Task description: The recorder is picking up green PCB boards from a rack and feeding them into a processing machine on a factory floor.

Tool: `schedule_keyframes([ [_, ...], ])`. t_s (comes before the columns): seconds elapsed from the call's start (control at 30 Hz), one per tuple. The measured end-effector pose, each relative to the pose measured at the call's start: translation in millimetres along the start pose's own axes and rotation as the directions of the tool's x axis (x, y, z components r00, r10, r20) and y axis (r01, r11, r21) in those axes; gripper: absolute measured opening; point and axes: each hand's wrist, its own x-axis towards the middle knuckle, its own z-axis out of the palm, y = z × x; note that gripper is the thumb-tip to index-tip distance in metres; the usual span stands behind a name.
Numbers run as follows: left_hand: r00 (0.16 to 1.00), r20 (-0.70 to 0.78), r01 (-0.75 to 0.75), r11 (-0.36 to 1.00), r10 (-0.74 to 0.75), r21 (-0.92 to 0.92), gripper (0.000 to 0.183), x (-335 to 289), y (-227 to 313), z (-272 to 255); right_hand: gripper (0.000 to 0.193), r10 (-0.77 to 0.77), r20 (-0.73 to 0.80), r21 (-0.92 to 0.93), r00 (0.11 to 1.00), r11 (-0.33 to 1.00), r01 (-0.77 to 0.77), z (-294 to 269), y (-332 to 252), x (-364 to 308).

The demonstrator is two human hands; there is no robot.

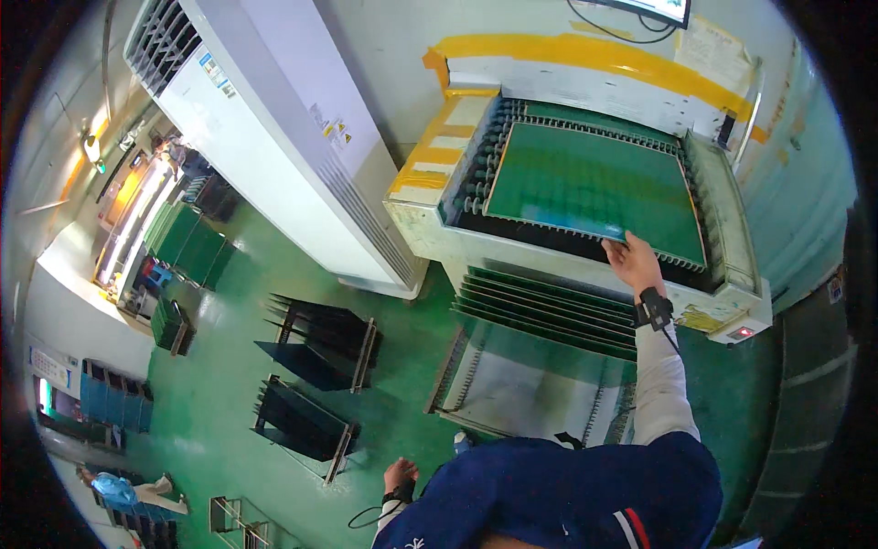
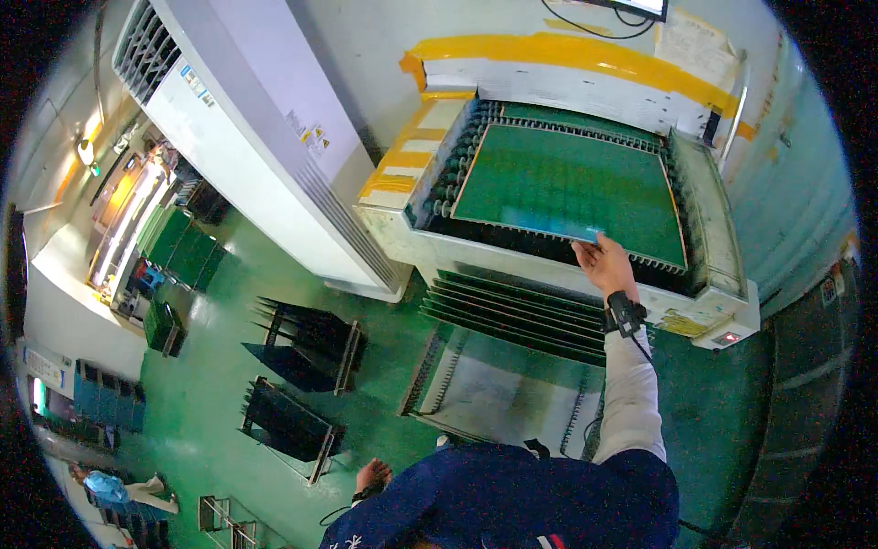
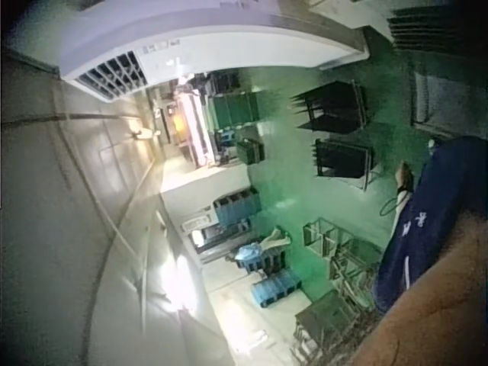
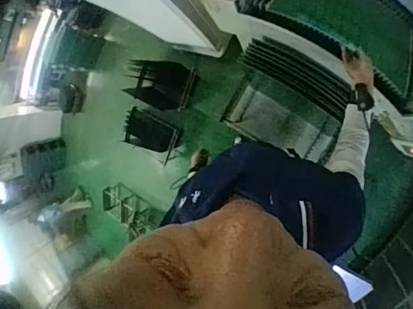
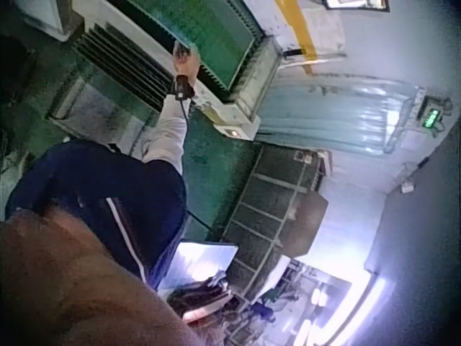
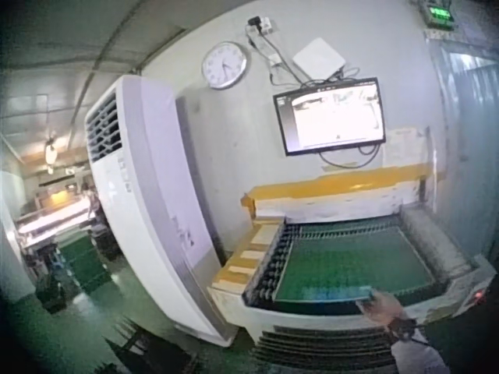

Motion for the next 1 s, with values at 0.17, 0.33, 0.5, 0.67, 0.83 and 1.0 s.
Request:
schedule_keyframes([
  [0.17, 0.999, -0.025, 0.034, 0.999, -0.035, -0.024, 0.023, -7, 2, 11, 0.028, 0.067, 0.022, -0.222, 0.998, 0.973, -0.06, -1, -3, -16],
  [0.33, 0.962, 0.178, -0.241, 0.952, 0.208, 0.188, 0.024, 15, -6, -14, 0.031, 0.05, 0.013, -0.317, 0.999, 0.947, -0.044, 4, -6, -16],
  [0.5, 0.999, 0.002, -0.047, 0.998, 0.047, 0.038, 0.022, -22, 11, 27, 0.03, -0.104, 0.072, -0.402, 0.992, 0.907, 0.124, 12, -12, -11],
  [0.67, 0.976, 0.165, -0.148, 0.988, 0.14, 0.041, 0.025, -5, -1, 10, 0.027, -0.108, 0.13, -0.569, 0.986, 0.806, 0.164, 43, 9, -29],
  [0.83, 0.997, 0.069, -0.029, 0.997, 0.034, -0.075, 0.024, 14, -10, -5, 0.022, 0.011, 0.216, -0.831, 0.976, 0.526, 0.178, 62, 56, -60],
  [1.0, 0.998, -0.065, -0.021, 0.998, 0.025, 0.059, 0.024, -11, 3, 24, 0.021, 0.095, 0.48, -0.866, 0.872, 0.207, 0.454, 36, 109, -87],
])
